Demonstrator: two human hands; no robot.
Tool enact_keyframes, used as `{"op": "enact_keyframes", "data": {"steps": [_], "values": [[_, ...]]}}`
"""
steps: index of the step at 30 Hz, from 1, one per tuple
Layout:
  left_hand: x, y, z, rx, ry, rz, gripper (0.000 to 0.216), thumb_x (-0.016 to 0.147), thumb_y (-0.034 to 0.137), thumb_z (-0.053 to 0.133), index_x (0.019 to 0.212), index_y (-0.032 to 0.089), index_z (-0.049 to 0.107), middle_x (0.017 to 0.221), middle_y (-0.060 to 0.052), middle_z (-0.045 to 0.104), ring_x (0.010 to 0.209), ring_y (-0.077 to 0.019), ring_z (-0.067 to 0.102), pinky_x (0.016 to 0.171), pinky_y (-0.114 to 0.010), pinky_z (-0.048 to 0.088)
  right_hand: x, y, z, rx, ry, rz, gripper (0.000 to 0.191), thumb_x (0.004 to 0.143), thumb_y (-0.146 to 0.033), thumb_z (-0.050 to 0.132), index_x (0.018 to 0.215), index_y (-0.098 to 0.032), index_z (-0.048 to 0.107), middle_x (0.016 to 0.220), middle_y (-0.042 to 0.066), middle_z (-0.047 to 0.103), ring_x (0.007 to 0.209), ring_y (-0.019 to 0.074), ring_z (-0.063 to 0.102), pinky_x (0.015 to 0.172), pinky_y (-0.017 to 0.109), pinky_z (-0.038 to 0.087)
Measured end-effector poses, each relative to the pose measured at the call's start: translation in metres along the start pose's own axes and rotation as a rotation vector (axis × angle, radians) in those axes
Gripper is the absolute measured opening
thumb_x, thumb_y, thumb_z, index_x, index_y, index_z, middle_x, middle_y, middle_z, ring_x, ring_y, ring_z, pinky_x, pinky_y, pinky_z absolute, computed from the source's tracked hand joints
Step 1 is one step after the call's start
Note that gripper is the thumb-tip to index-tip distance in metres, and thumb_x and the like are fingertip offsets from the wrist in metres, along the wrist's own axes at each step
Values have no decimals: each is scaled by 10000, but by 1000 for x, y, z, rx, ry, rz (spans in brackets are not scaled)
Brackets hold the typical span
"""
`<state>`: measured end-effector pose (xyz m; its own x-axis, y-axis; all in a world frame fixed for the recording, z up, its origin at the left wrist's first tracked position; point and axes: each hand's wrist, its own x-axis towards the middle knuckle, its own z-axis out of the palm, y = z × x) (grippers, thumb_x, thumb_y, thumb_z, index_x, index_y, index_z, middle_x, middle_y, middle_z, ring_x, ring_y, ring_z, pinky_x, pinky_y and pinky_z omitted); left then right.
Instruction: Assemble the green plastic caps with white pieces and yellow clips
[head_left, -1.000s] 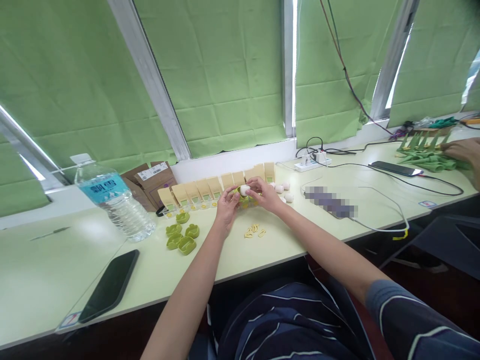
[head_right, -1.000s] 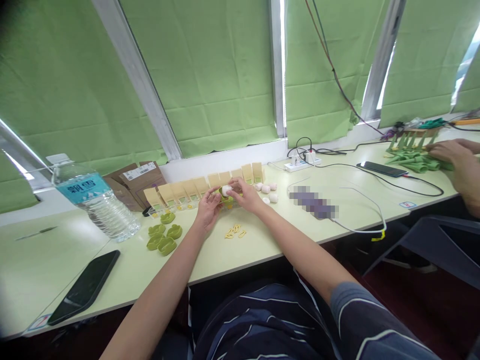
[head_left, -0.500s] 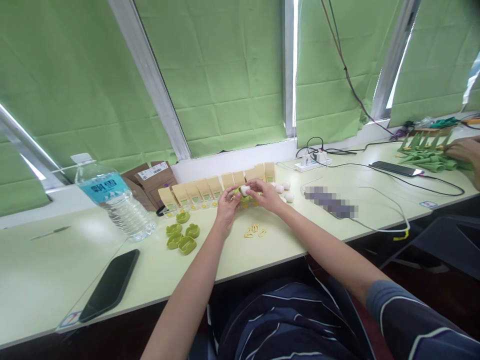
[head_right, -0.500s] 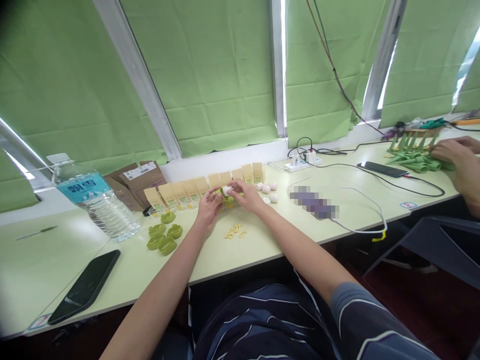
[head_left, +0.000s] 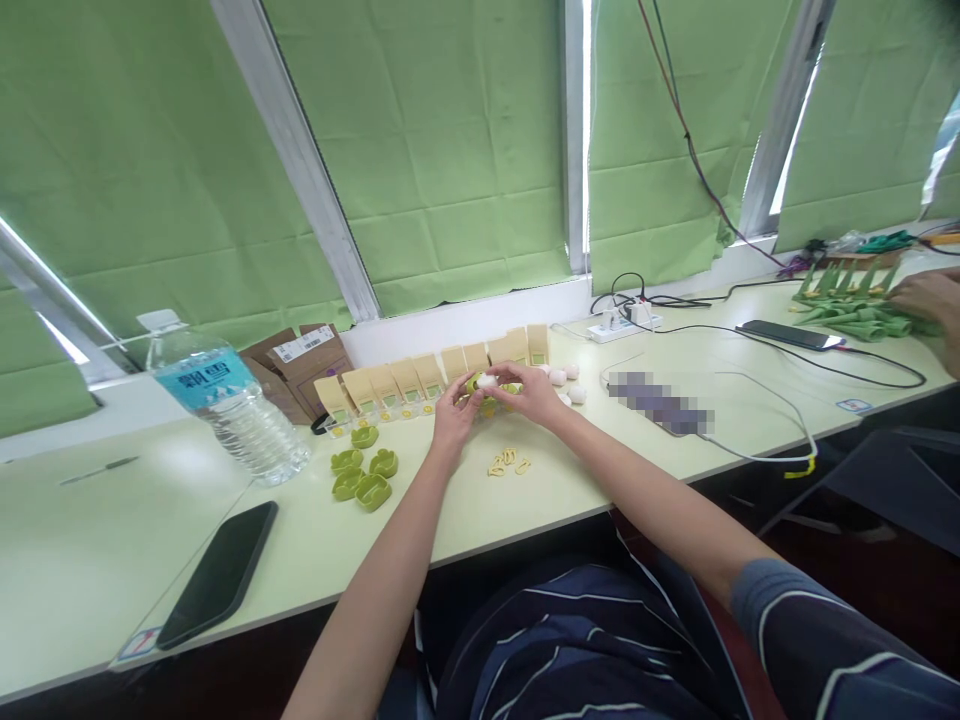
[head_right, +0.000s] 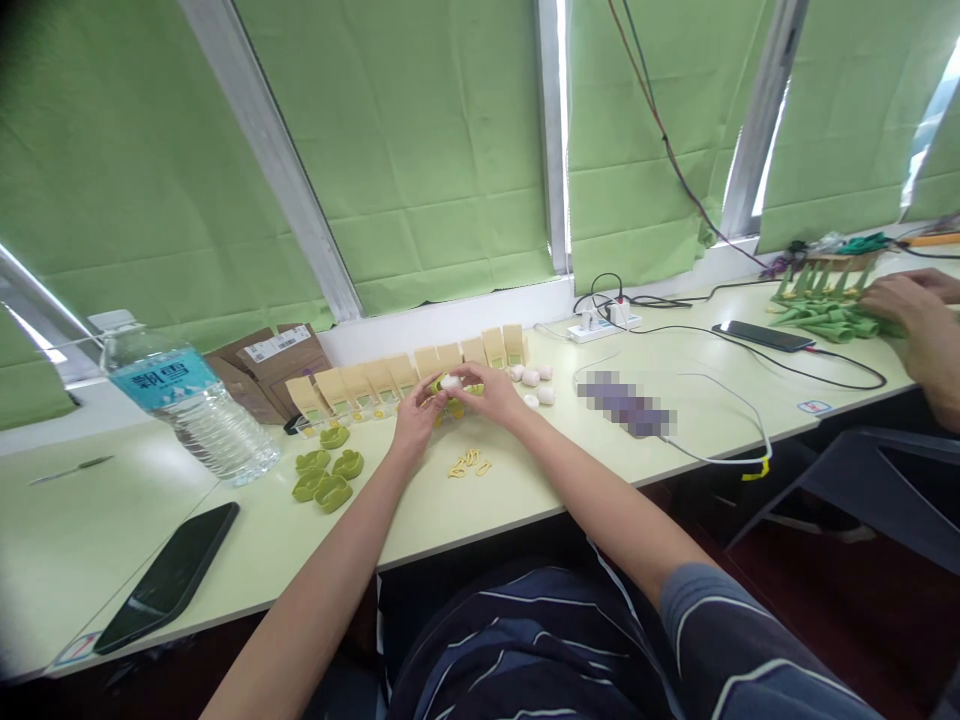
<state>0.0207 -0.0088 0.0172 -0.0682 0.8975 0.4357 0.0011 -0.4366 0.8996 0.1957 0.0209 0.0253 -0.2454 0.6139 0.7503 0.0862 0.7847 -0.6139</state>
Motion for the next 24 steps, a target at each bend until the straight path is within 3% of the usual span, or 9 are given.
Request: {"op": "enact_keyframes", "data": {"steps": [9, 20, 24], "values": [[-1, 0, 4, 58, -32, 52, 562, 780, 529, 733, 1216, 184, 651, 977, -85, 722, 947, -209, 671, 896, -332, 505, 0, -7, -2, -90, 2, -54, 328, 843, -425, 689, 1091, -217, 742, 1039, 55, 759, 903, 204, 702, 853, 355, 573], [-2, -2, 4, 120, -27, 118, 418, 862, 490, 653, 1172, 216, 717, 1241, -84, 696, 1180, -247, 617, 1059, -386, 426, -1, -8, -2, -141, -37, -61, 335, 874, -435, 651, 1133, -241, 742, 1055, 51, 759, 916, 222, 694, 866, 383, 551], [0, -5, 2, 107, -23, 104, 421, 855, 497, 662, 1164, 220, 725, 1248, -86, 694, 1178, -253, 618, 1059, -403, 431, -1, -8, -3, -150, -41, -71, 335, 892, -442, 630, 1144, -249, 738, 1073, 51, 756, 937, 228, 693, 877, 392, 544]]}}
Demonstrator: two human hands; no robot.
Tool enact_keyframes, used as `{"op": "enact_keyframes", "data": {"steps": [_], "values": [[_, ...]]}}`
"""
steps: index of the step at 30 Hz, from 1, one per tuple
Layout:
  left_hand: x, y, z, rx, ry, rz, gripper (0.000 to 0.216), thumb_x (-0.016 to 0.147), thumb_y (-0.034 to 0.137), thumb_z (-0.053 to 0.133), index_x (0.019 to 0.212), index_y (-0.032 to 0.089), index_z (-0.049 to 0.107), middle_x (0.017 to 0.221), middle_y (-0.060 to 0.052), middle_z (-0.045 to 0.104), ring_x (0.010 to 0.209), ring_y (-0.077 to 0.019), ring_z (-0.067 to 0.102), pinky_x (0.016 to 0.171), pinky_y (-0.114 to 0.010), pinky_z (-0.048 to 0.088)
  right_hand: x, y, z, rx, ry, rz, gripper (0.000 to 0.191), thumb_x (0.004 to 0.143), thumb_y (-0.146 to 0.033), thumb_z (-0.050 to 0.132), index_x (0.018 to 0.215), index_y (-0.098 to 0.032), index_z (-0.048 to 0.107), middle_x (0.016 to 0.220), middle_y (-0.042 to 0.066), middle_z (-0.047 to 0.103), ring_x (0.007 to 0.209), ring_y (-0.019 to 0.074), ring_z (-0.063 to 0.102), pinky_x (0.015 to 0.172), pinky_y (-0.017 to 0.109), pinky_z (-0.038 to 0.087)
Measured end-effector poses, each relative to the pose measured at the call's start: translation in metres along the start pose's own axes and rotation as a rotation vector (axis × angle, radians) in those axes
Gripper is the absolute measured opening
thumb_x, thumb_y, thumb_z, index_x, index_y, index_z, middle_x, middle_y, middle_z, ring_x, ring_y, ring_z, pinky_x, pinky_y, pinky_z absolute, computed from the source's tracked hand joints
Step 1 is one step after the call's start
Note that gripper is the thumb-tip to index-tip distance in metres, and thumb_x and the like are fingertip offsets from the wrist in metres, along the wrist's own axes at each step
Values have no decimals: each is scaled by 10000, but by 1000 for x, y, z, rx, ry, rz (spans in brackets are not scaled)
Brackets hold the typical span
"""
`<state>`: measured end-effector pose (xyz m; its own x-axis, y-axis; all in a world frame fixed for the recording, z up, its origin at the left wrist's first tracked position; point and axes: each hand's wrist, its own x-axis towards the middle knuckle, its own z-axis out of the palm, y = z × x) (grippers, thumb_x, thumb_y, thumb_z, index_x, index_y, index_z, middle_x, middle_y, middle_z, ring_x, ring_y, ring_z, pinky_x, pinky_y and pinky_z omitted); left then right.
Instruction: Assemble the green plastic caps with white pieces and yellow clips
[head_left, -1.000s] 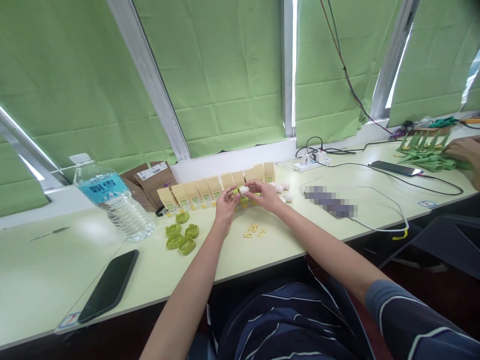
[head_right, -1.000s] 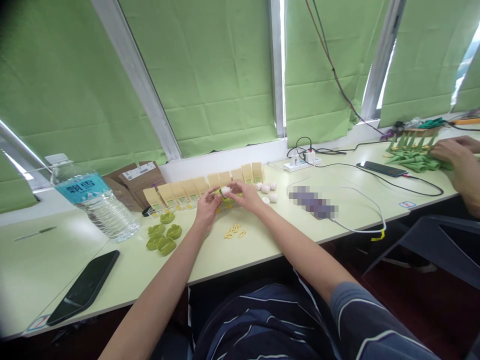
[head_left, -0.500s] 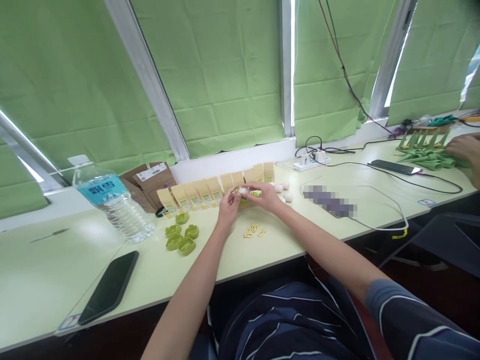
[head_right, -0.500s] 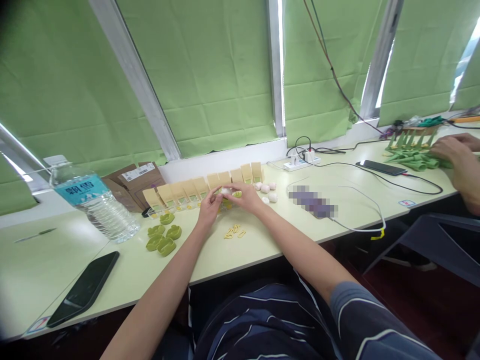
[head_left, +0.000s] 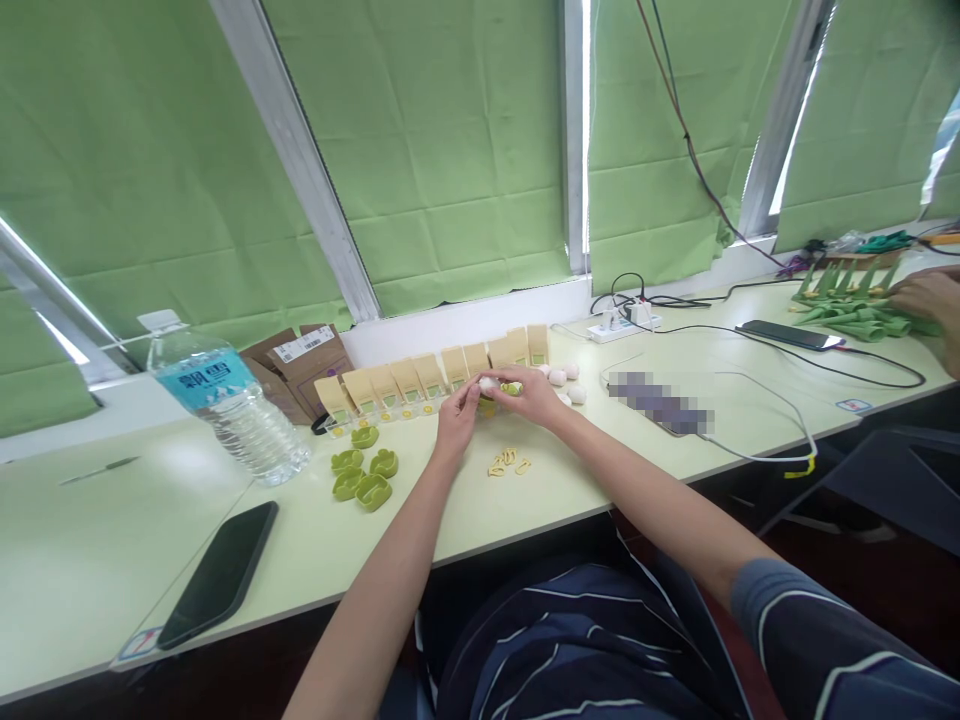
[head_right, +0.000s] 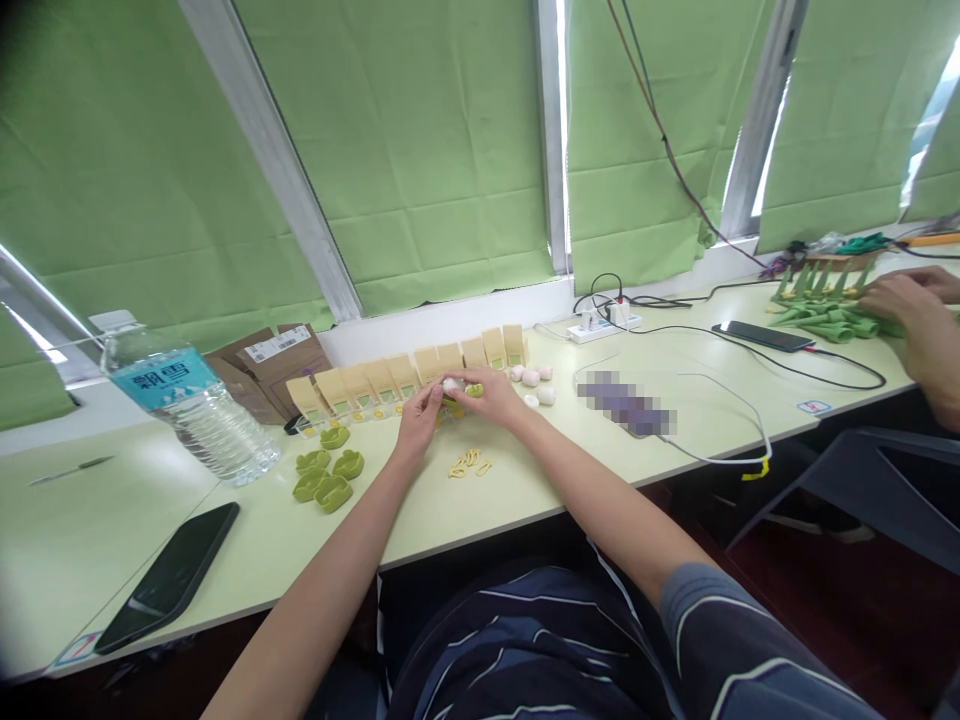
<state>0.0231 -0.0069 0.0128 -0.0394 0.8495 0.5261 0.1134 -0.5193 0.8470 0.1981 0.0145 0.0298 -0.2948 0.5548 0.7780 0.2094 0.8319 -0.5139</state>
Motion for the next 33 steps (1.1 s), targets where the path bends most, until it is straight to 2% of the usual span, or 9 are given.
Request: {"op": "enact_keyframes", "data": {"steps": [9, 17, 23, 33], "values": [[1, -2, 0, -26, 22, -6, 411, 843, 494, 677, 1136, 211, 733, 1198, -98, 708, 1102, -245, 641, 993, -387, 470, 0, -2, 0, 9, 7, 11, 336, 900, -443, 618, 1152, -253, 733, 1107, 53, 749, 978, 233, 695, 908, 401, 542], [-1, 6, 0, 87, 65, 51, 346, 852, 475, 667, 1076, 225, 752, 1119, -79, 729, 1064, -257, 635, 961, -369, 466, 0, 2, 4, 37, 7, -23, 356, 870, -451, 659, 1159, -250, 710, 1110, 57, 739, 993, 223, 684, 888, 375, 550], [-5, 11, 3, 193, 105, 101, 304, 894, 443, 610, 1053, 228, 754, 1054, -61, 741, 985, -244, 642, 917, -340, 454, 1, -5, 4, 10, -20, -65, 272, 892, -395, 628, 1096, -238, 714, 1050, 57, 740, 946, 213, 675, 866, 362, 539], [-8, 10, 8, 346, 161, 127, 287, 937, 385, 528, 1038, 210, 732, 948, -47, 741, 849, -197, 653, 767, -269, 456, 3, -4, 6, -71, -25, -78, 246, 828, -243, 676, 1065, -210, 731, 991, 66, 738, 898, 213, 659, 835, 349, 524]]}}
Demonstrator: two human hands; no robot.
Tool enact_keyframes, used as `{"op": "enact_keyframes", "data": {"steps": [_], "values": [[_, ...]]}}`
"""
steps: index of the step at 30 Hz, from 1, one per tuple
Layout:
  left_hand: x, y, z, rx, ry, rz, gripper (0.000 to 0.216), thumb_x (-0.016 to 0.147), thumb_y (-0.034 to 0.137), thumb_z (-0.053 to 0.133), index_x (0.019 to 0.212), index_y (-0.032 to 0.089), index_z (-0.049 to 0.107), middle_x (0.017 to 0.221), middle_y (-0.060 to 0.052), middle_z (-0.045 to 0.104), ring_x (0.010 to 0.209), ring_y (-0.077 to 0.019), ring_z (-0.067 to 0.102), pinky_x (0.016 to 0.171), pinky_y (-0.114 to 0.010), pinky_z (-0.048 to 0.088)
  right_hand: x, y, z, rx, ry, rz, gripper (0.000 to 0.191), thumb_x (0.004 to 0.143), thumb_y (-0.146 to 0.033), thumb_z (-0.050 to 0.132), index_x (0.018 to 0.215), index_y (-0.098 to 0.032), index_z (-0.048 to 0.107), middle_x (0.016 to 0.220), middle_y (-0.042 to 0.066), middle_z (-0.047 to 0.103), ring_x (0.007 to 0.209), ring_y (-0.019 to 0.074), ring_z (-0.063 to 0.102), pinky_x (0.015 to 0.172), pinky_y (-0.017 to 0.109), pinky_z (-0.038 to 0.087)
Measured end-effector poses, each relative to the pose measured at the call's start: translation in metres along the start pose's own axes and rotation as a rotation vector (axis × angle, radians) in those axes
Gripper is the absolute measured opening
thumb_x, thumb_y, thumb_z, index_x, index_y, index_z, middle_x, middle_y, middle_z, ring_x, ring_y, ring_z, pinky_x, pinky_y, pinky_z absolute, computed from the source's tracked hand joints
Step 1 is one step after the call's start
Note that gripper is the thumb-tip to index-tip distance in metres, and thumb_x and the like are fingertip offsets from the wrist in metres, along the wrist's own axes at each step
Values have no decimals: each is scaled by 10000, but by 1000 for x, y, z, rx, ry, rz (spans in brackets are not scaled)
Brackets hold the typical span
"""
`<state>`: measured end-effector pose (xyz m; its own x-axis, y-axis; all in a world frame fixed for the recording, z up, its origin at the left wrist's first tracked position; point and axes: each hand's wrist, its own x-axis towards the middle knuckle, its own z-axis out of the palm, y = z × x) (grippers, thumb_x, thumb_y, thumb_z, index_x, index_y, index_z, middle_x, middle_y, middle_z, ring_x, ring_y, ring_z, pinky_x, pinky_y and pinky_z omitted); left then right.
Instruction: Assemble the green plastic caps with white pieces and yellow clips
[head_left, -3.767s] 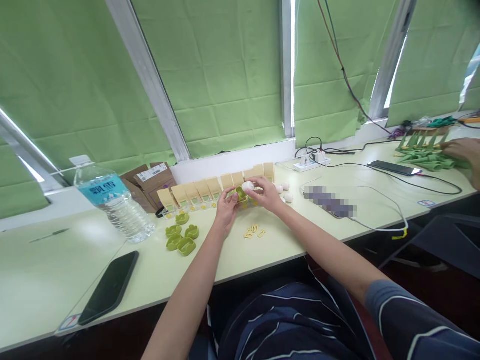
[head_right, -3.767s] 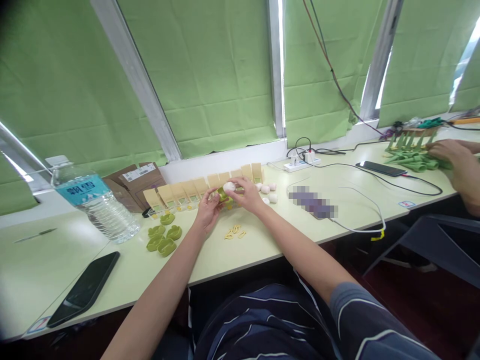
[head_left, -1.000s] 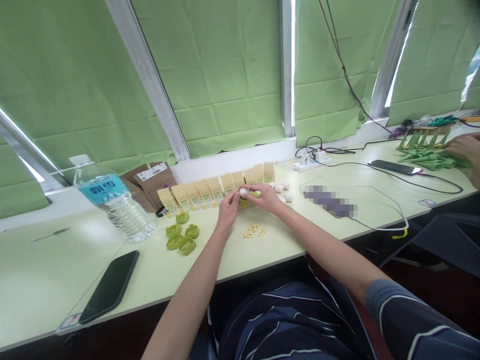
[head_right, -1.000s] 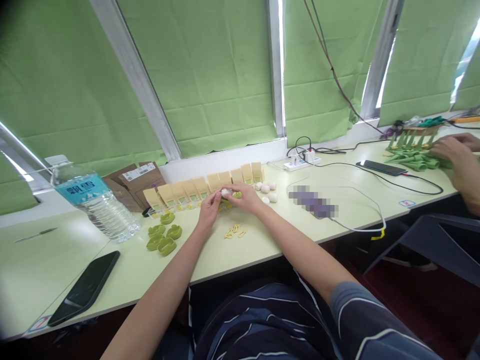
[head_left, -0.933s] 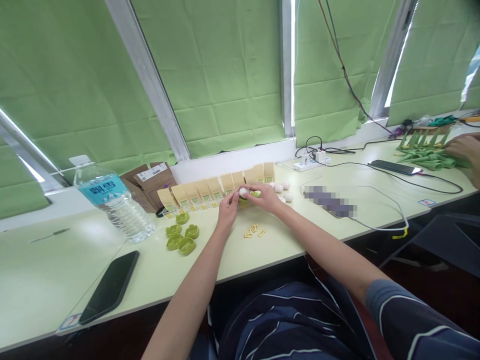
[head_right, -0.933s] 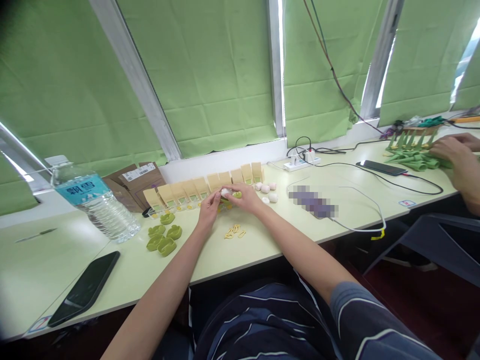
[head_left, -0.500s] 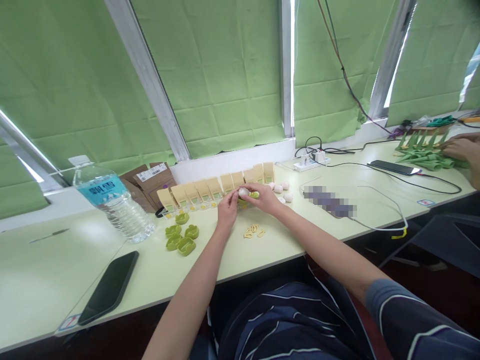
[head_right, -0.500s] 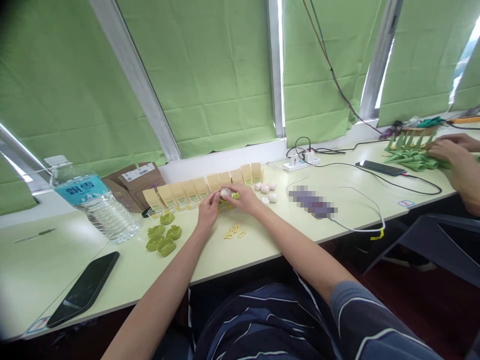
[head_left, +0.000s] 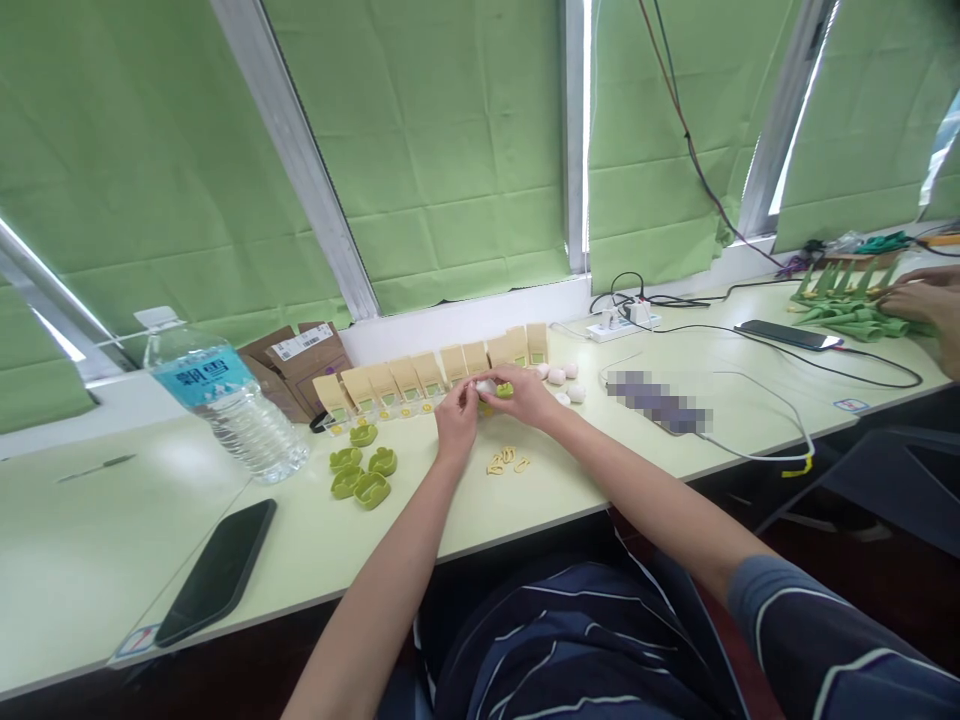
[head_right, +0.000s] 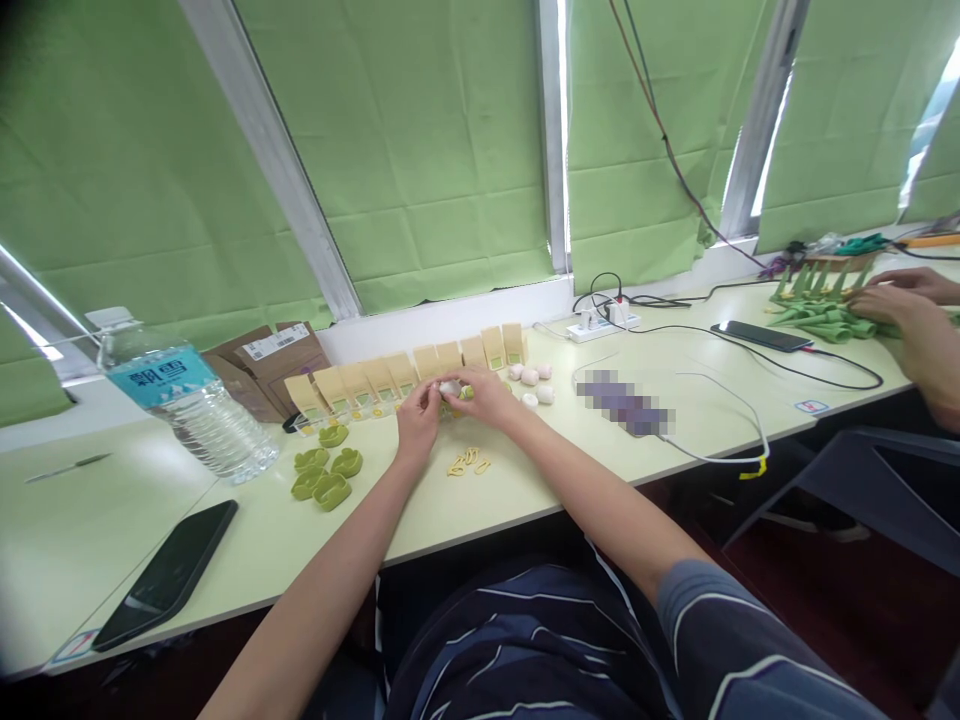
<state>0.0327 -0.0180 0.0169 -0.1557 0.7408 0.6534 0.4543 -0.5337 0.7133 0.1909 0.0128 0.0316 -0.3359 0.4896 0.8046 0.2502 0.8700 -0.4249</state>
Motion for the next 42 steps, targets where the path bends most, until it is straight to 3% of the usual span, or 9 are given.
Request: {"op": "enact_keyframes", "data": {"steps": [7, 16, 25, 36, 42], "values": [[-1, 1, -2, 34, -11, -46, 291, 924, 421, 532, 1003, 199, 702, 828, -21, 723, 728, -152, 640, 686, -246, 459, -1, 1, 4, -99, -27, -29, 264, 824, -158, 666, 1077, -203, 727, 1003, 64, 722, 931, 193, 651, 875, 333, 507], [5, -12, 0, -215, -24, -111, 320, 875, 469, 591, 989, 180, 666, 863, -48, 717, 770, -162, 663, 696, -255, 503, -2, 4, 7, -173, -69, -32, 320, 868, -213, 664, 1187, -224, 674, 1071, 68, 717, 1014, 212, 635, 919, 344, 482], [5, -12, 2, -242, -31, -80, 319, 893, 474, 582, 1006, 184, 654, 883, -53, 719, 784, -161, 669, 705, -255, 506, -1, 6, 9, -172, -7, -37, 180, 844, -206, 677, 1016, -188, 728, 936, 72, 709, 920, 202, 633, 859, 327, 487], [4, -9, -1, -212, -62, -99, 341, 906, 482, 563, 1047, 191, 670, 898, -51, 703, 796, -162, 647, 725, -263, 515, -3, 11, 8, -131, 31, -39, 218, 848, -258, 691, 1049, -205, 761, 961, 78, 739, 900, 199, 667, 853, 332, 518], [3, -6, -3, -195, -68, -140, 259, 905, 298, 506, 1099, 199, 647, 876, -35, 684, 783, -152, 636, 744, -277, 521, -4, 13, 4, -78, 60, 44, 262, 849, -305, 701, 1079, -190, 750, 1024, 81, 758, 919, 210, 697, 873, 340, 545]]}}
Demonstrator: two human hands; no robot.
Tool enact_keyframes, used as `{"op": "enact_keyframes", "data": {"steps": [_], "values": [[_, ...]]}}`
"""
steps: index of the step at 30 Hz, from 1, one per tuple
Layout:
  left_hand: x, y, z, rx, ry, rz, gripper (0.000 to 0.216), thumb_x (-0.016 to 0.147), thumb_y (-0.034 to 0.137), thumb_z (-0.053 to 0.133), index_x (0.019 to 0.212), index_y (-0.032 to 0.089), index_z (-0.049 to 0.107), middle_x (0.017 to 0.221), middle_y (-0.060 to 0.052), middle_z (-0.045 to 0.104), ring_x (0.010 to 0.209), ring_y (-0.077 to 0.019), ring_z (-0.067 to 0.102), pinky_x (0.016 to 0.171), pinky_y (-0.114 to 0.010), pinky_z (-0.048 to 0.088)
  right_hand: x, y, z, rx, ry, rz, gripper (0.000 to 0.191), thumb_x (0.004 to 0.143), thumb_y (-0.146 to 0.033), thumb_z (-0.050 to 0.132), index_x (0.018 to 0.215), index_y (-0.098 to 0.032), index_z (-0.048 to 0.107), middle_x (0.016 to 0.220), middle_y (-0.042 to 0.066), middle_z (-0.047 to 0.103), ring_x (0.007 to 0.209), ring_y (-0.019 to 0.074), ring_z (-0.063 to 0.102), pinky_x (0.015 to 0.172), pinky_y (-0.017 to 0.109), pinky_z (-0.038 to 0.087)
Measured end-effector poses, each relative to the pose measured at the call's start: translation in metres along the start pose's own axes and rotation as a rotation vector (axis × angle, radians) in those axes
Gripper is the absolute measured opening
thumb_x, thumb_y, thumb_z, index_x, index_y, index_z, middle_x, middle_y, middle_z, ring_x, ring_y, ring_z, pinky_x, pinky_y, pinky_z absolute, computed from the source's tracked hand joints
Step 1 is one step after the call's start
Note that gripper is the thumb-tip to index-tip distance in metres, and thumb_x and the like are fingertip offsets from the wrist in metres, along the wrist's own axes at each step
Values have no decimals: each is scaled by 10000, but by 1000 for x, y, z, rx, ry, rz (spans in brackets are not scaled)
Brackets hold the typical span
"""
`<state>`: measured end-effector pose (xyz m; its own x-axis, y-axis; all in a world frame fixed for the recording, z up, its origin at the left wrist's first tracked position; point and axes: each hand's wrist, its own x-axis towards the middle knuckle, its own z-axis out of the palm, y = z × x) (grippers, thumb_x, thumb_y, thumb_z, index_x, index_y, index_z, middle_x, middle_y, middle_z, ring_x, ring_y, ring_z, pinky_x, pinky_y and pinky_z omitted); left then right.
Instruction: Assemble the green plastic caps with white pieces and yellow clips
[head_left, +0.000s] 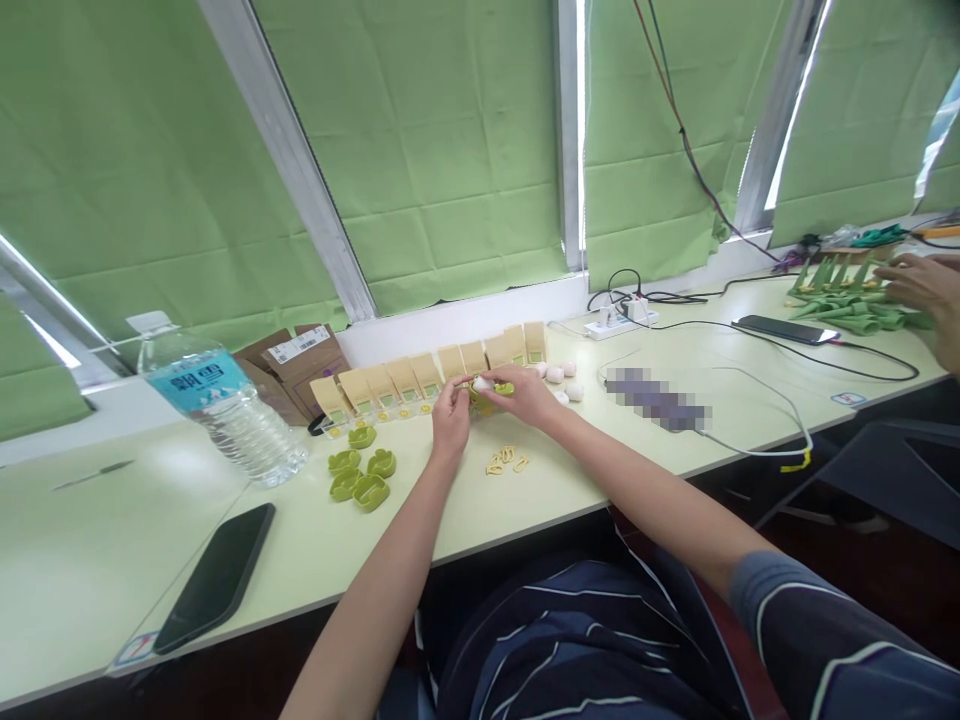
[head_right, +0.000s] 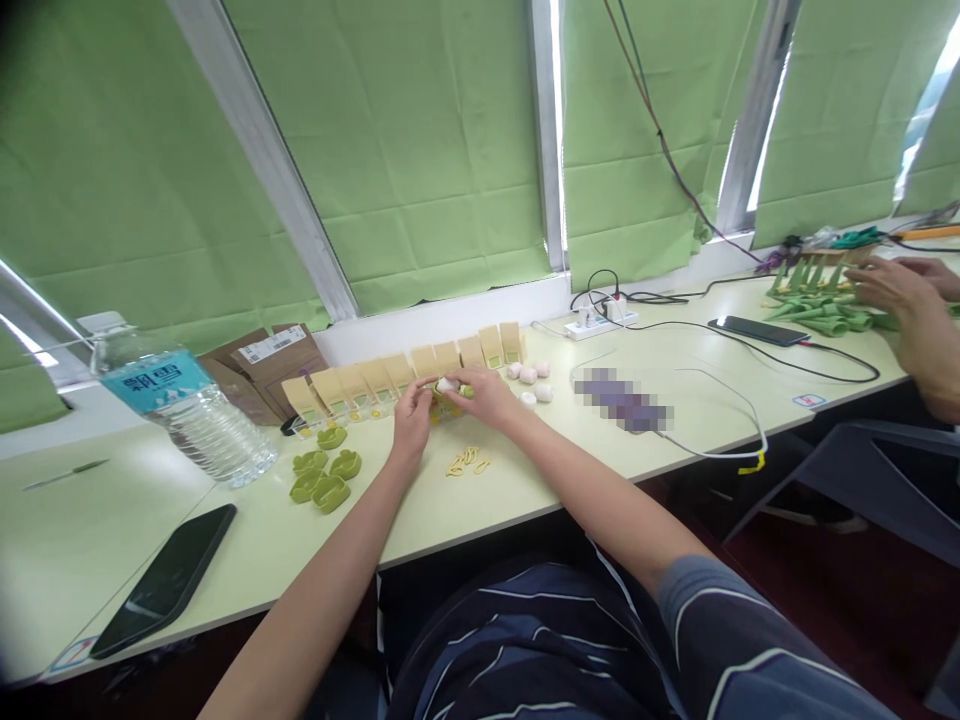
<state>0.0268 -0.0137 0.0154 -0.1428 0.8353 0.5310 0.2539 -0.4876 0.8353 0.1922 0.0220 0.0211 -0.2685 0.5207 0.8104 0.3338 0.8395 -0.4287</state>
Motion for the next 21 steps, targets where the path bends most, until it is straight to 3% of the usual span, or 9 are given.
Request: {"op": "enact_keyframes", "data": {"steps": [4, 8, 14, 21], "values": [[-5, 2, 3, 43, -108, 56, 413, 803, 160, 580, 1213, 211, 579, 1044, -60, 693, 899, -166, 659, 823, -307, 527, 0, 0, -2, 69, 23, 100, 295, 863, -362, 688, 1091, -186, 751, 1004, 75, 761, 854, 190, 703, 813, 318, 578], [-7, 4, 7, 84, -142, 138, 469, 795, 201, 668, 1250, 223, 557, 1227, -103, 644, 1037, -191, 652, 924, -347, 515, 0, -2, -3, 141, -2, 172, 292, 876, -395, 673, 1087, -211, 756, 1062, 66, 755, 908, 187, 715, 830, 310, 594], [-4, -1, 3, 148, -31, 162, 430, 754, 268, 755, 1164, 220, 637, 1142, -91, 664, 1000, -203, 646, 912, -354, 516, -2, -11, -6, 160, -9, 229, 322, 929, -389, 589, 1160, -219, 735, 1120, 62, 752, 978, 207, 724, 861, 322, 586], [-3, -2, 0, 265, 32, 225, 432, 756, 286, 758, 1169, 217, 654, 1119, -92, 656, 999, -212, 630, 871, -344, 529, -1, -18, -10, -17, -102, 167, 366, 1003, -365, 439, 1177, -237, 734, 1185, 58, 730, 1099, 238, 686, 966, 361, 504]]}}
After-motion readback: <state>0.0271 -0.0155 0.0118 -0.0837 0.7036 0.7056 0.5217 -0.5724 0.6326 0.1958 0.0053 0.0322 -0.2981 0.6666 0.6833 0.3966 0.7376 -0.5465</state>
